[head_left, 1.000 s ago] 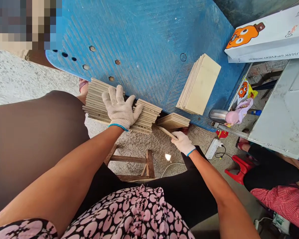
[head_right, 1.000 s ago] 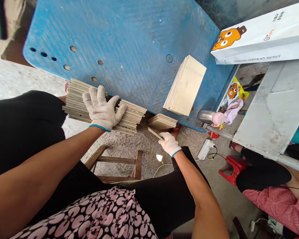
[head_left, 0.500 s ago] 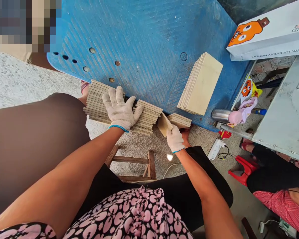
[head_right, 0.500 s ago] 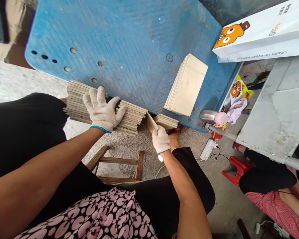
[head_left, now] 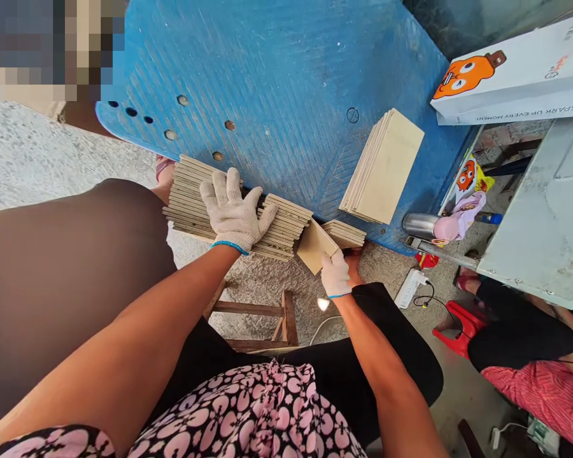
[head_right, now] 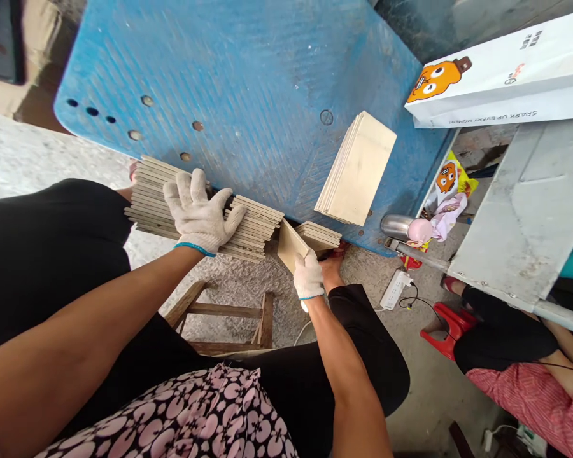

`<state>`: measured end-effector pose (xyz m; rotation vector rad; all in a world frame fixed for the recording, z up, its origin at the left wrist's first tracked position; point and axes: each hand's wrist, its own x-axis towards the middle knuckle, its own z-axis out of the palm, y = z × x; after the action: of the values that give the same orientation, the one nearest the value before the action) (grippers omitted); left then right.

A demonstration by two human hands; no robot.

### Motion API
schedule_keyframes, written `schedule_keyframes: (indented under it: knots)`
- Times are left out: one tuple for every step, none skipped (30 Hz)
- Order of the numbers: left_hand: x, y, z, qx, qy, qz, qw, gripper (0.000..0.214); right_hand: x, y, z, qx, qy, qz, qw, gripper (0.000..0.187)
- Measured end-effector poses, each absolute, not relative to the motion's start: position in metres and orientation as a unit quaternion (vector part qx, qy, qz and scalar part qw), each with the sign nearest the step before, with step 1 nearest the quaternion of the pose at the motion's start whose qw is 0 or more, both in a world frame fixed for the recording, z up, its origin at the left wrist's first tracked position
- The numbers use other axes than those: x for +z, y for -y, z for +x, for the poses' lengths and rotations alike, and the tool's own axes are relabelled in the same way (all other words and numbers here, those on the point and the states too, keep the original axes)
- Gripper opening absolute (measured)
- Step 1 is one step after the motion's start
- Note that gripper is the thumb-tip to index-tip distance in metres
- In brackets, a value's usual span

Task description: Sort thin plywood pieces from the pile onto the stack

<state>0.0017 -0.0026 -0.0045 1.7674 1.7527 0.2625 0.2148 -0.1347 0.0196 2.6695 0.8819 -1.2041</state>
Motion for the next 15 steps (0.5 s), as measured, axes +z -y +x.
schedule_keyframes:
  knots:
    - [-0.005, 0.003, 0.001, 0.106, -0.663, 0.671, 0.315, 0.058, 0.027, 0.136, 0.218, -0.384, -0.278, 0.88, 0.038, 0.041]
    - [-0.005, 0.003, 0.001, 0.113, -0.659, 0.673, 0.316, 0.058, 0.035, 0.137, 0.223, -0.378, -0.274, 0.884, 0.032, 0.04]
    - [-0.005, 0.003, 0.001, 0.119, -0.656, 0.675, 0.316, 0.059, 0.044, 0.138, 0.229, -0.375, -0.277, 0.885, 0.013, 0.039]
    - [-0.005, 0.003, 0.0, 0.123, -0.652, 0.678, 0.316, 0.059, 0.053, 0.138, 0.235, -0.377, -0.285, 0.881, -0.017, 0.036]
    - [-0.005, 0.003, 0.0, 0.125, -0.651, 0.679, 0.315, 0.059, 0.063, 0.136, 0.243, -0.379, -0.296, 0.875, -0.05, 0.034]
    - [-0.005, 0.003, 0.0, 0.125, -0.651, 0.679, 0.315, 0.058, 0.073, 0.132, 0.252, -0.38, -0.309, 0.867, -0.094, 0.031]
    - [-0.005, 0.003, 0.0, 0.123, -0.653, 0.678, 0.315, 0.058, 0.082, 0.126, 0.263, -0.377, -0.322, 0.858, -0.133, 0.031]
    - [-0.004, 0.002, 0.0, 0.121, -0.655, 0.676, 0.316, 0.057, 0.091, 0.118, 0.274, -0.366, -0.332, 0.853, -0.167, 0.031]
    - [-0.004, 0.002, 0.0, 0.119, -0.656, 0.674, 0.318, 0.057, 0.098, 0.107, 0.287, -0.356, -0.344, 0.841, -0.219, 0.032]
    - [-0.003, 0.001, 0.0, 0.117, -0.656, 0.673, 0.32, 0.058, 0.105, 0.094, 0.301, -0.338, -0.348, 0.829, -0.28, 0.034]
    - [-0.003, 0.001, 0.0, 0.117, -0.656, 0.673, 0.321, 0.059, 0.11, 0.079, 0.315, -0.327, -0.342, 0.817, -0.329, 0.035]
    - [-0.003, 0.001, -0.001, 0.117, -0.654, 0.674, 0.322, 0.06, 0.113, 0.063, 0.33, -0.326, -0.323, 0.811, -0.363, 0.036]
    - [-0.003, 0.001, -0.001, 0.118, -0.653, 0.676, 0.321, 0.061, 0.116, 0.046, 0.345, -0.327, -0.297, 0.809, -0.388, 0.035]
    - [-0.003, 0.001, -0.001, 0.12, -0.652, 0.677, 0.319, 0.061, 0.117, 0.029, 0.359, -0.32, -0.282, 0.808, -0.405, 0.034]
    - [-0.004, 0.001, -0.002, 0.123, -0.652, 0.677, 0.319, 0.06, 0.117, 0.013, 0.373, -0.31, -0.277, 0.809, -0.417, 0.031]
